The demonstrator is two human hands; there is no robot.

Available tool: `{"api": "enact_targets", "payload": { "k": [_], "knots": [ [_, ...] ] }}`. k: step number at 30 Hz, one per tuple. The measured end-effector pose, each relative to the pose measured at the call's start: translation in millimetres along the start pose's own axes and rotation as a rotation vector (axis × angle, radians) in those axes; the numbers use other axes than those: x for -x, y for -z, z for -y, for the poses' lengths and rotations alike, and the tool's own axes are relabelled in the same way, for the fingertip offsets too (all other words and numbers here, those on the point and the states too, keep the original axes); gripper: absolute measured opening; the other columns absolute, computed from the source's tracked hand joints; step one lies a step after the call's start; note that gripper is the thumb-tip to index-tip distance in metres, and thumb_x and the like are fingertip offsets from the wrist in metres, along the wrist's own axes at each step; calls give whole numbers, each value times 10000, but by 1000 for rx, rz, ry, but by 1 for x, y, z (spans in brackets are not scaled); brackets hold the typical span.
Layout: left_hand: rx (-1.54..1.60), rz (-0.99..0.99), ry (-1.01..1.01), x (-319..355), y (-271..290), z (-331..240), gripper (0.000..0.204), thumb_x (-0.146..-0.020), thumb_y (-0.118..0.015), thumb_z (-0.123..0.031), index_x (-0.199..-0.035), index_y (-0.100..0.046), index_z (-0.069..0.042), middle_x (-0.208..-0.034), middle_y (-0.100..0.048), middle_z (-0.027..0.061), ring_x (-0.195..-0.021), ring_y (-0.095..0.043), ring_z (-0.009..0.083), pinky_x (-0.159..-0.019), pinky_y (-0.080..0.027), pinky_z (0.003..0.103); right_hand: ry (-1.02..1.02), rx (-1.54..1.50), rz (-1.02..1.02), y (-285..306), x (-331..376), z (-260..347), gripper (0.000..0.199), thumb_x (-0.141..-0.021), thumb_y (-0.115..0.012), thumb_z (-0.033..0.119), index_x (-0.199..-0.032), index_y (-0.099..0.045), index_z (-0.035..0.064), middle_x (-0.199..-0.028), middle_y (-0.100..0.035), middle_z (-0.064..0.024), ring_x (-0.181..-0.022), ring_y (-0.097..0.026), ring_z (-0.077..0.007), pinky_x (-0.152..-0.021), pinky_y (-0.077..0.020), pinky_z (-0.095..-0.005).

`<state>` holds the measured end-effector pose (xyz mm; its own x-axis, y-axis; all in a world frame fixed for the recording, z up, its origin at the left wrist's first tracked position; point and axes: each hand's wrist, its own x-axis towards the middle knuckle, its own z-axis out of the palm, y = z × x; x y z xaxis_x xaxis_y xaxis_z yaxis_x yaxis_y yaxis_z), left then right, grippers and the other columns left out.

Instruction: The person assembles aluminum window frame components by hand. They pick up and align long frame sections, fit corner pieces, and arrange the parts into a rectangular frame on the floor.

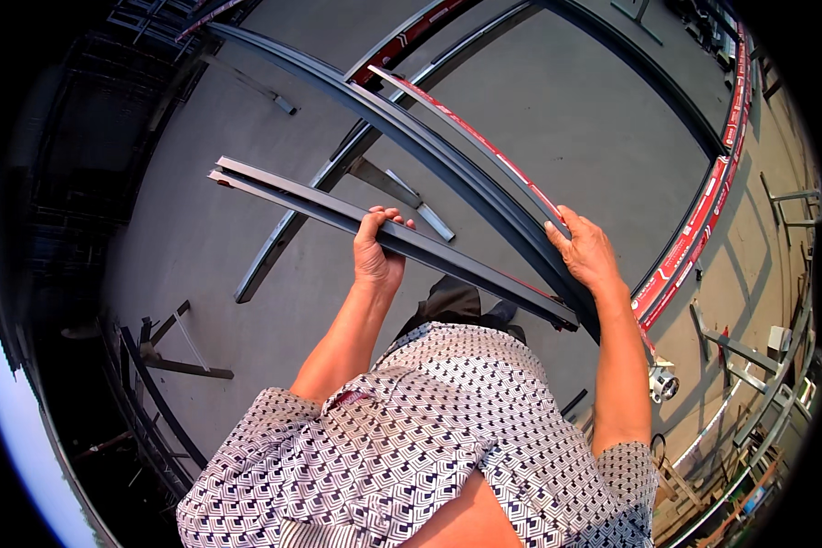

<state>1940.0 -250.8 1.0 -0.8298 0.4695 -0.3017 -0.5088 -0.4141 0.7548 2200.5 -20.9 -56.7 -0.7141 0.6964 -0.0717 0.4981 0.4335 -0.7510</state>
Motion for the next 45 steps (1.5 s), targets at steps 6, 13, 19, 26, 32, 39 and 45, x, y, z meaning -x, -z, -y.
{"api": "enact_targets", "payload": {
  "k": [6, 13, 19, 26, 32, 39, 45],
  "knots": [
    [-1, -51, 36, -12, -2, 0, 206, -888, -734, -106, -1040, -596, -96, -935, -644, 56, -865, -651, 190, -927, -576, 468, 35, -75, 92, -23, -32, 0, 543, -1042, -642, 487, -1425, -641, 101, -1233, -726, -215, -1147, -691, -421, -969, -546, -483],
    [-46, -55, 82, -46, -14, -7, 186, -898, -718, -115, -1041, -601, -96, -936, -665, 60, -869, -662, 188, -929, -584, 473, 41, -132, 73, -36, -33, 4, 560, -1039, -650, 511, -1424, -647, 103, -1194, -731, -191, -1111, -703, -404, -939, -557, -467],
    [-64, -77, 117, -65, -5, -13, 187, -898, -717, -112, -1045, -604, -89, -936, -669, 66, -870, -664, 190, -928, -585, 481, 32, -154, 125, -44, -37, 11, 570, -1042, -637, 534, -1422, -650, 109, -1150, -725, -179, -1075, -701, -402, -931, -555, -474],
    [-144, -52, 181, -89, -38, 1, 168, -898, -723, -105, -1020, -612, -75, -934, -667, 66, -868, -663, 196, -948, -578, 481, -17, -21, 46, -40, -35, 1, 621, -1064, -523, 637, -1408, -650, 135, -1033, -690, -168, -1056, -675, -374, -903, -553, -496],
    [-139, 60, 224, -86, -4, -8, 82, -908, -709, -80, -950, -671, -21, -940, -661, 95, -900, -648, 228, -1016, -538, 472, 21, -23, 147, -51, -35, 6, 599, -1080, -470, 646, -1184, -665, 90, -964, -664, -148, -1043, -664, -352, -880, -559, -540],
    [-210, 131, 308, -102, -11, -10, 113, -868, -711, -60, -931, -634, -6, -938, -650, 128, -892, -639, 279, -1038, -525, 503, -13, -32, 73, -65, -31, -3, 652, -1071, -434, 691, -1251, -666, 109, -988, -667, -132, -1057, -657, -329, -899, -568, -518],
    [-328, 185, 286, -109, -19, -17, 114, -889, -721, -101, -922, -630, -42, -911, -650, 83, -893, -641, 231, -1003, -543, 474, 40, 16, 41, -74, -38, 8, 665, -1081, -430, 669, -1218, -671, 64, -1007, -688, -154, -1065, -669, -330, -910, -576, -508]
  ]
}}
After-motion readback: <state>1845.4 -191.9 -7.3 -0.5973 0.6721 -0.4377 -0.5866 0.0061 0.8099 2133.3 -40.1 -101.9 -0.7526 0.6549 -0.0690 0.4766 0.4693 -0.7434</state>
